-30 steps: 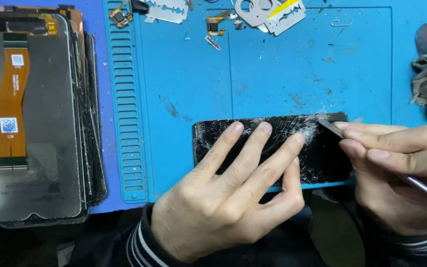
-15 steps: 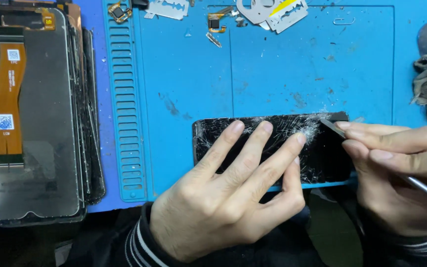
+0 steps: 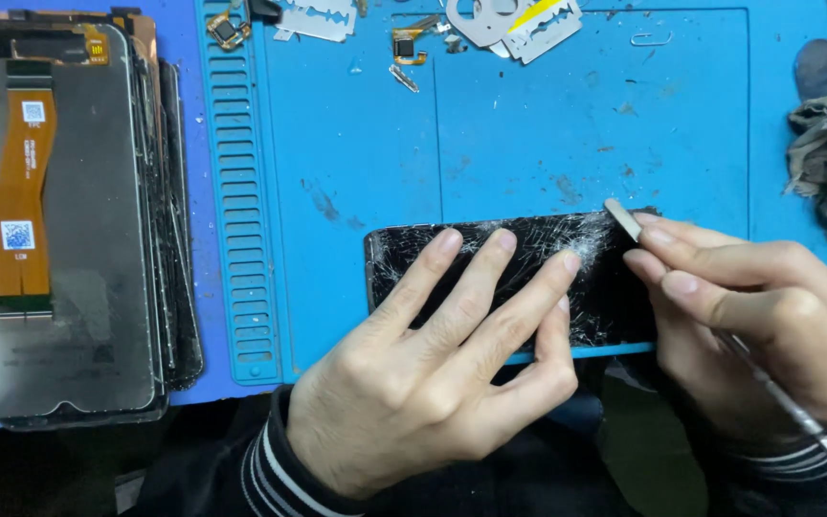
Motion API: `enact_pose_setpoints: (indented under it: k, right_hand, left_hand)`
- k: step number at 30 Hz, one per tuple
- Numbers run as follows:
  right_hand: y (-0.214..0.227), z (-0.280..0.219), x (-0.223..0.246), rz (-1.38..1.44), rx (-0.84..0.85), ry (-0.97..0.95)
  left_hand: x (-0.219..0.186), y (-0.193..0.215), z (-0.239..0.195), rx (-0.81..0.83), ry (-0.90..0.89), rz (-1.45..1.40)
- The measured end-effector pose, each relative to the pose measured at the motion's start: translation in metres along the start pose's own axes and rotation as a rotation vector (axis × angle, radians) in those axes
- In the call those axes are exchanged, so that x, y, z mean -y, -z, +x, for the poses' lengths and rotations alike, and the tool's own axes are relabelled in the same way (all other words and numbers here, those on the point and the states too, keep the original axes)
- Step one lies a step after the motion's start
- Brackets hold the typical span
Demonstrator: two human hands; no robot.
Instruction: Scraping adhesive and cleaning glass from a cracked phone screen using specialized tools.
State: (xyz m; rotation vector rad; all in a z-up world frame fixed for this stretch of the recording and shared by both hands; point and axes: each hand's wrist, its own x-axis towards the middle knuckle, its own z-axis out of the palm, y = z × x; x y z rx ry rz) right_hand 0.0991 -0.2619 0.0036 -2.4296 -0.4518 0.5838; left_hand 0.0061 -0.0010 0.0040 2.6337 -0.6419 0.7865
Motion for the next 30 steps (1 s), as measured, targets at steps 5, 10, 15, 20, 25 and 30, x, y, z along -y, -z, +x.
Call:
enact_pose_setpoints:
  k: [5, 10, 15, 20, 25, 30]
  right_hand:
    - [-0.024, -0.011, 0.024, -0.026, -0.476, 0.426]
    - [-0.022, -0.011, 0.017, -0.105, -0.355, 0.332]
    - [-0.009, -0.003, 0.011, 0.021, -0.141, 0.135]
    - [-0.025, -0.010, 0.034, -0.062, -0.443, 0.301]
    - [-0.025, -0.005, 0.027, -0.114, -0.387, 0.288]
    - [-0.025, -0.008, 0.025, -0.046, -0.420, 0.397]
  left_hand:
    - [0.001, 0.002, 0.000, -0.013, 0.004, -0.009]
    - [0.003, 0.001, -0.004, -0.017, 0.011, -0.041]
    - [0.002, 0.001, -0.002, -0.012, 0.016, -0.039]
    - [0.003, 0.001, -0.003, -0.015, 0.019, -0.049]
    - [0.003, 0.000, -0.005, -0.028, 0.027, -0.065]
    - [0.003, 0.002, -0.002, -0.006, 0.016, -0.042]
